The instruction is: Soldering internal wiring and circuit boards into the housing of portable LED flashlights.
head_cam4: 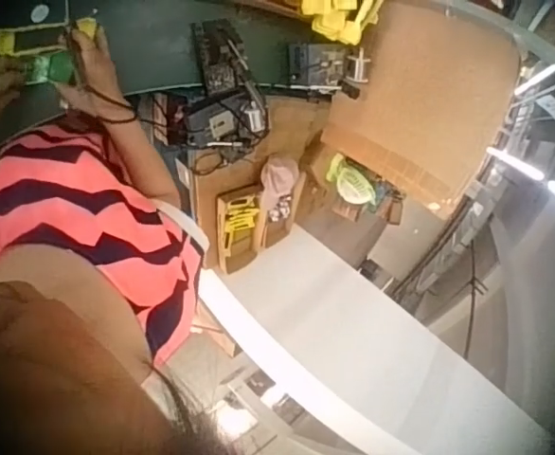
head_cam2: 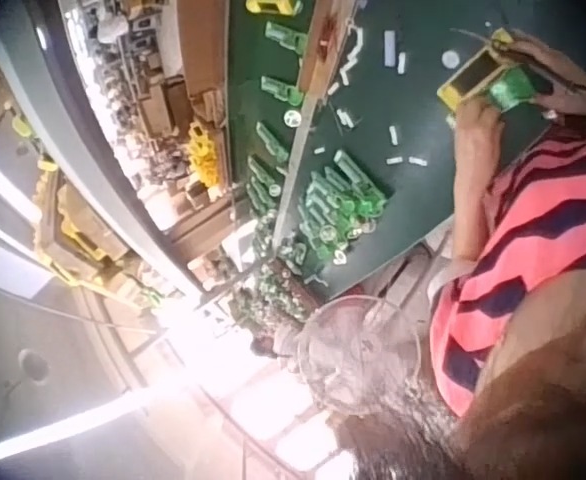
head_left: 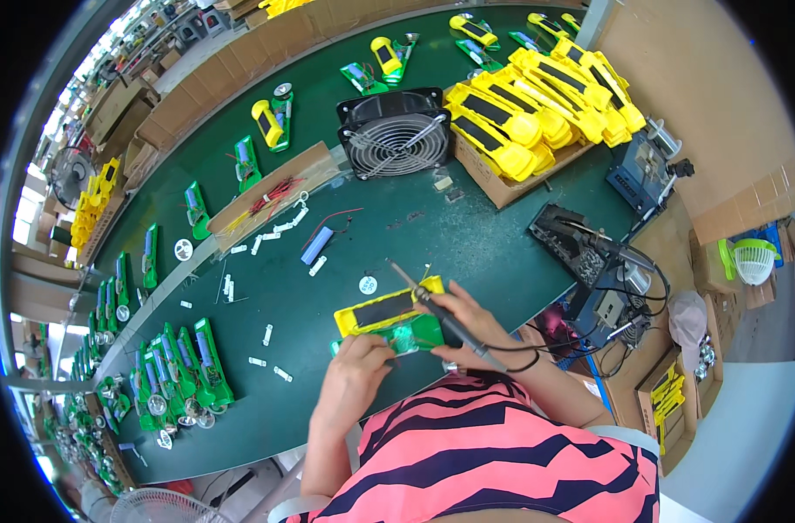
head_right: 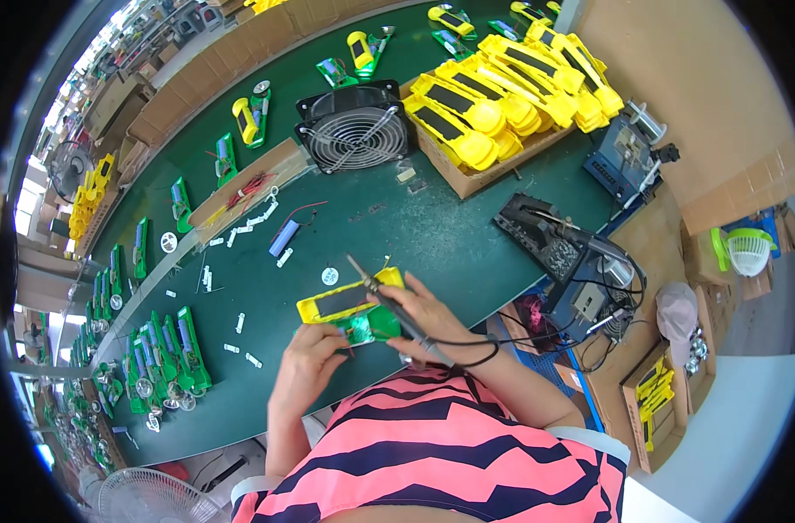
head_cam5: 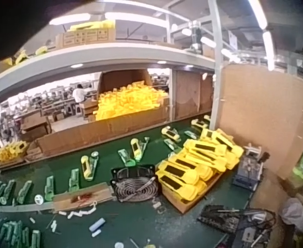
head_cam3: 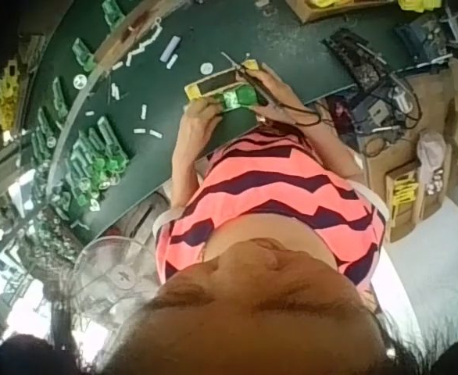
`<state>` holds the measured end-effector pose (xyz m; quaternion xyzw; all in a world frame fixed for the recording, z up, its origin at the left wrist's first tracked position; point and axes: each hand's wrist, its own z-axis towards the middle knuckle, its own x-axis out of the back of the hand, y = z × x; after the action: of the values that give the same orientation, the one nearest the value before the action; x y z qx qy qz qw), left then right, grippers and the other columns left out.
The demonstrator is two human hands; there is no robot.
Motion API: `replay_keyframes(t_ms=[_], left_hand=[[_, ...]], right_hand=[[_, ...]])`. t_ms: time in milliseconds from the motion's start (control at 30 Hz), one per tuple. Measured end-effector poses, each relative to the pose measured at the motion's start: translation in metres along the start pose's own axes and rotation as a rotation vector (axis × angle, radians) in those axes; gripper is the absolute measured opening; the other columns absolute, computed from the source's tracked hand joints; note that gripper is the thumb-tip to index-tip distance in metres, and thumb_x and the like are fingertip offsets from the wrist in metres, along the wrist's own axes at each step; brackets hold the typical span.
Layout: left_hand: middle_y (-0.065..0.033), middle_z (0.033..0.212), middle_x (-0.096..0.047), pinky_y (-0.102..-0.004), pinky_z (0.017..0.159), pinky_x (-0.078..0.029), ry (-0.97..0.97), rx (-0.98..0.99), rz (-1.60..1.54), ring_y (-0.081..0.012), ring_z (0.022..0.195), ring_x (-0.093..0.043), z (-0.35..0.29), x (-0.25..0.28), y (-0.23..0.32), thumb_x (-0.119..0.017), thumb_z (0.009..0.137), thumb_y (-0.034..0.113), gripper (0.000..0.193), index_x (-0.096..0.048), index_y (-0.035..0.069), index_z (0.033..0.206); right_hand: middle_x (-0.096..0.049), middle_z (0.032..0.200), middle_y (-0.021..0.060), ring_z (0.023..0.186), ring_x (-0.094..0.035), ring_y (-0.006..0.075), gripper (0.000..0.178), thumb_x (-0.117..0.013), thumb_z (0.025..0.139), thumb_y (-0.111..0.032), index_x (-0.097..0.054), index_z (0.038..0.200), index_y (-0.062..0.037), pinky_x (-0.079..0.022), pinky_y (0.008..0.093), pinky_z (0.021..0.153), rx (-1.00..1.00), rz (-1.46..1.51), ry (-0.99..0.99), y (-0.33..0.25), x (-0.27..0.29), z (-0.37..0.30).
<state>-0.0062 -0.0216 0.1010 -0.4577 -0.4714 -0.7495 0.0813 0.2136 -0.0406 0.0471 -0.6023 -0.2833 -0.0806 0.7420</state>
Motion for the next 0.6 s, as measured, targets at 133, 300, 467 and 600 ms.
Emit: replay_keyframes(t_ms=[133,300,467,600], left_hand=[[-0.0065,0.081,-0.057,-0.0334,0.066,-0.043,0.404,-0.042,-0.001,-0.0238,0.074,-0.053,0.0,-0.057,-0.023,-0.065,0.064,-0.002,0.019,-0.058,0.005,0.08],[-0.0049,0.078,-0.056,-0.0328,0.064,-0.042,0.478,-0.089,0.149,-0.0227,0.071,-0.052,0.008,-0.07,-0.021,-0.066,0.064,-0.002,0.023,-0.057,0.007,0.083],[-0.0052,0.075,-0.056,-0.0316,0.055,-0.043,0.469,-0.086,0.094,-0.0223,0.064,-0.053,0.01,-0.061,-0.027,-0.068,0.063,0.0,0.02,-0.06,0.007,0.08],[-0.0047,0.076,-0.056,-0.0302,0.055,-0.044,0.426,0.007,-0.001,-0.0221,0.065,-0.053,0.012,-0.051,-0.026,-0.069,0.062,0.0,0.012,-0.063,0.006,0.07]], right_hand=[[-0.042,0.123,0.011,0.118,-0.037,0.0365,0.065,-0.072,0.062,-0.015,-0.046,0.122,-0.0141,-0.024,0.0431,0.104,-0.009,-0.044,-0.017,0.003,0.012,0.017],[-0.046,0.119,0.011,0.114,-0.042,0.0321,0.057,-0.072,0.062,-0.013,-0.051,0.116,-0.011,-0.025,0.0449,0.104,-0.044,-0.02,0.074,-0.003,0.013,0.01],[-0.059,0.089,0.0083,0.083,-0.059,0.0235,0.03,-0.065,0.071,-0.012,-0.06,0.101,-0.0086,-0.027,0.0464,0.101,0.076,0.015,0.294,-0.005,0.002,-0.023],[-0.061,0.068,0.0056,0.062,-0.061,0.0196,0.02,-0.061,0.075,-0.008,-0.06,0.095,-0.0049,-0.029,0.0473,0.099,0.1,-0.012,0.365,-0.015,-0.001,-0.041]])
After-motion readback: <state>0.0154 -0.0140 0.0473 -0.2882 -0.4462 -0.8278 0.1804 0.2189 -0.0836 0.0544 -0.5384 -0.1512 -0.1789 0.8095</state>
